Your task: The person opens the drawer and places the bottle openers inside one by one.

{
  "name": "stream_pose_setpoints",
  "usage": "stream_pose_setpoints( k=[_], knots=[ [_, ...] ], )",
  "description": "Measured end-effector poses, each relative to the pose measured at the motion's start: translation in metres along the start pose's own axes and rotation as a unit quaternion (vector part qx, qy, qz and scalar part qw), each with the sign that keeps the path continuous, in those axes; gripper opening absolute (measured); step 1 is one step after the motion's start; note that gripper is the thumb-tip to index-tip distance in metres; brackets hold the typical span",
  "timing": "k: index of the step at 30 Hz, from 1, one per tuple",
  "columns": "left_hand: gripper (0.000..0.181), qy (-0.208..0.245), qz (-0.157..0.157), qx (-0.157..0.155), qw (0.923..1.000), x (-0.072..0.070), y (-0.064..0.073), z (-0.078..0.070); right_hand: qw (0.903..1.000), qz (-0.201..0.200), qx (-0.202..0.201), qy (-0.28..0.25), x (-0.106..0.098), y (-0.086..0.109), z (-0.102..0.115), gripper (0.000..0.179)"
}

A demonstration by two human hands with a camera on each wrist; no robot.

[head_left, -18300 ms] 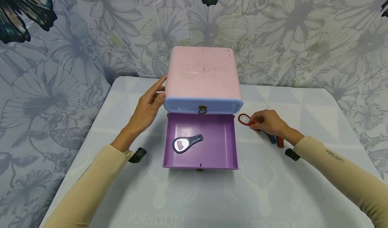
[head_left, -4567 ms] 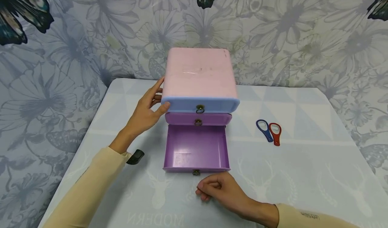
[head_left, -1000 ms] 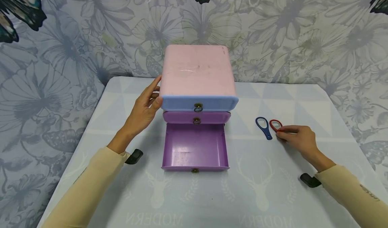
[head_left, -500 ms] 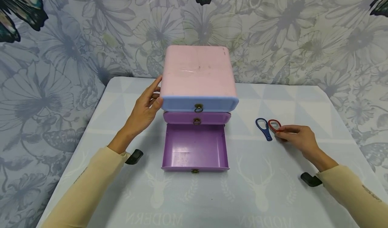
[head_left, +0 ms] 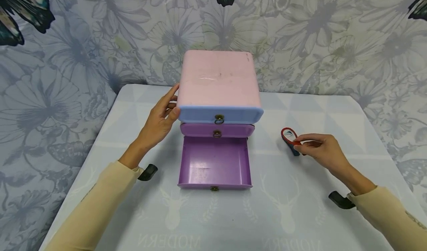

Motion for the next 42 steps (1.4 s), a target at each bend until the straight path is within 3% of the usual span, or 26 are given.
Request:
stream_pose_setpoints(
  k=[11,21,27,42],
  knots=[
    [0.067,-0.003,0.006,0.001,1.0,0.001,0.0,0.0,0.9929,0.056,-0.105,0.007,0.04,0.02,0.062,0.021],
    [0.071,-0.003,0.004,0.0,1.0,-0.002,-0.001,-0.001,0.9624,0.131,-0.236,-0.025,0.081,0.027,0.109,0.024],
    [0.077,0.005,0.005,-0.004,1.0,-0.002,-0.001,0.001,0.9499,0.171,-0.262,-0.012,0.106,0.025,0.121,0.022],
    [0.076,-0.005,0.007,-0.005,1.0,0.0,0.0,-0.001,0.9365,0.228,-0.266,-0.008,0.157,0.014,0.135,0.018]
  ],
)
Point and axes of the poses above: each hand's wrist, its own y-axis away from the middle knuckle, its own x-axis out of the palm, z = x × y, the point moved 5 cm from there along -y, towards the middle knuckle, and after that the axes turned 3 degrees about x, right-handed, at the moved point
